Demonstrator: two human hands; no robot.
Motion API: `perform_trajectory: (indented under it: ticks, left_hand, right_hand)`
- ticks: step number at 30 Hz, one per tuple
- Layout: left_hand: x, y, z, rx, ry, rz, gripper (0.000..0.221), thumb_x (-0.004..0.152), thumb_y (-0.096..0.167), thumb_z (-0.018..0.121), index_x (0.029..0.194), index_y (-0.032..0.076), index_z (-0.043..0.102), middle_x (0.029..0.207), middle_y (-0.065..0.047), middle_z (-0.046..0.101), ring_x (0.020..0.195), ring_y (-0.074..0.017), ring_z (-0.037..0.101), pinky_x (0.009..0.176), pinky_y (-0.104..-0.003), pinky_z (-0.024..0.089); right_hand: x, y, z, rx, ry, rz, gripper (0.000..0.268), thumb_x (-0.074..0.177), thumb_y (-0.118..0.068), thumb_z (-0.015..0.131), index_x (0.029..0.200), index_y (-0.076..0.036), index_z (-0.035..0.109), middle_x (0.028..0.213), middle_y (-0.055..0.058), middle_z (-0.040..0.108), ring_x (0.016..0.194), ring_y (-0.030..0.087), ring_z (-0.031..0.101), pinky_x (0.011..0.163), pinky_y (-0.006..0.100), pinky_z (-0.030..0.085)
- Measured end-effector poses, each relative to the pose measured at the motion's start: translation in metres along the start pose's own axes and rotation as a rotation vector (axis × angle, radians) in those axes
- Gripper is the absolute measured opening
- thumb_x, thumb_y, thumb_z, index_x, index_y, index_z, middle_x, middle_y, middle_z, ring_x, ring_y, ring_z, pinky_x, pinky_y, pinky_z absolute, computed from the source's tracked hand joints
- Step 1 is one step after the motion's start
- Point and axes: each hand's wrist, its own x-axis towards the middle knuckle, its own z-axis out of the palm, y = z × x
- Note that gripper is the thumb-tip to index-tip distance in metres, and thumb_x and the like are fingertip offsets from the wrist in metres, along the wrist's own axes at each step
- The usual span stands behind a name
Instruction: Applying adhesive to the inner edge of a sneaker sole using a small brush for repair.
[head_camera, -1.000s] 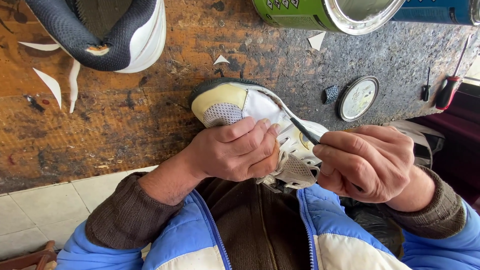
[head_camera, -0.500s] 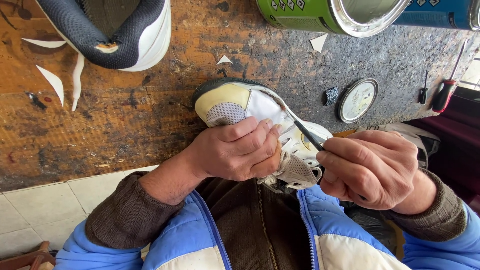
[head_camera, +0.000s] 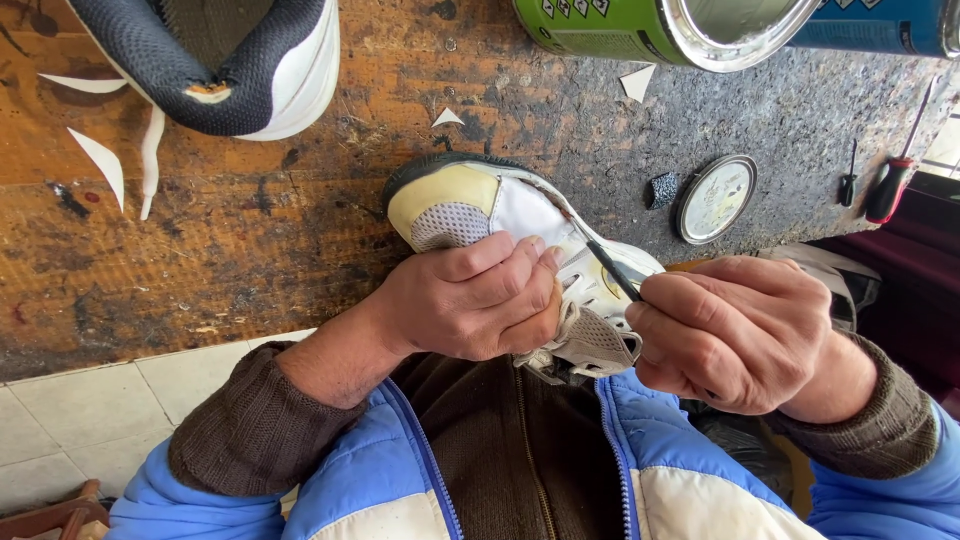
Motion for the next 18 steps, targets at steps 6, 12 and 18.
perform_trajectory:
  ticks: [6, 12, 18]
  left_hand:
    - [-0.0014, 0.0009, 0.0014, -0.015, 0.0, -0.009, 0.018, 0.108, 0.016, 0.048, 0.1, 0.018, 0.064, 0.104, 0.003, 0.074, 0.101, -0.0137, 0.066, 0.097, -0.027, 0.048]
    - [-0.0004, -0.0002, 0.0004, -0.002, 0.001, -0.004, 0.016, 0.108, 0.015, 0.05, 0.1, 0.017, 0.064, 0.102, 0.004, 0.074, 0.101, -0.0129, 0.066, 0.096, -0.026, 0.048]
    - [-0.0002, 0.0002, 0.0012, -0.02, -0.003, -0.012, 0.016, 0.108, 0.016, 0.051, 0.1, 0.016, 0.064, 0.104, 0.003, 0.076, 0.1, -0.0133, 0.067, 0.098, -0.027, 0.049]
  right_hand:
    - [0.007, 0.005, 0.0022, -0.047, -0.015, -0.106, 0.034, 0.106, -0.027, 0.046, 0.107, 0.002, 0.063, 0.095, 0.02, 0.071, 0.072, 0.024, 0.071, 0.068, 0.036, 0.063]
    - [0.0041, 0.0018, -0.0005, -0.003, 0.003, -0.013, 0.036, 0.103, -0.032, 0.045, 0.097, -0.001, 0.063, 0.084, 0.014, 0.068, 0.061, 0.022, 0.065, 0.056, 0.032, 0.054]
    - [0.0088, 0.0074, 0.0033, -0.033, -0.01, -0.081, 0.038, 0.106, -0.028, 0.041, 0.106, 0.003, 0.063, 0.096, 0.021, 0.072, 0.075, 0.024, 0.072, 0.07, 0.036, 0.063]
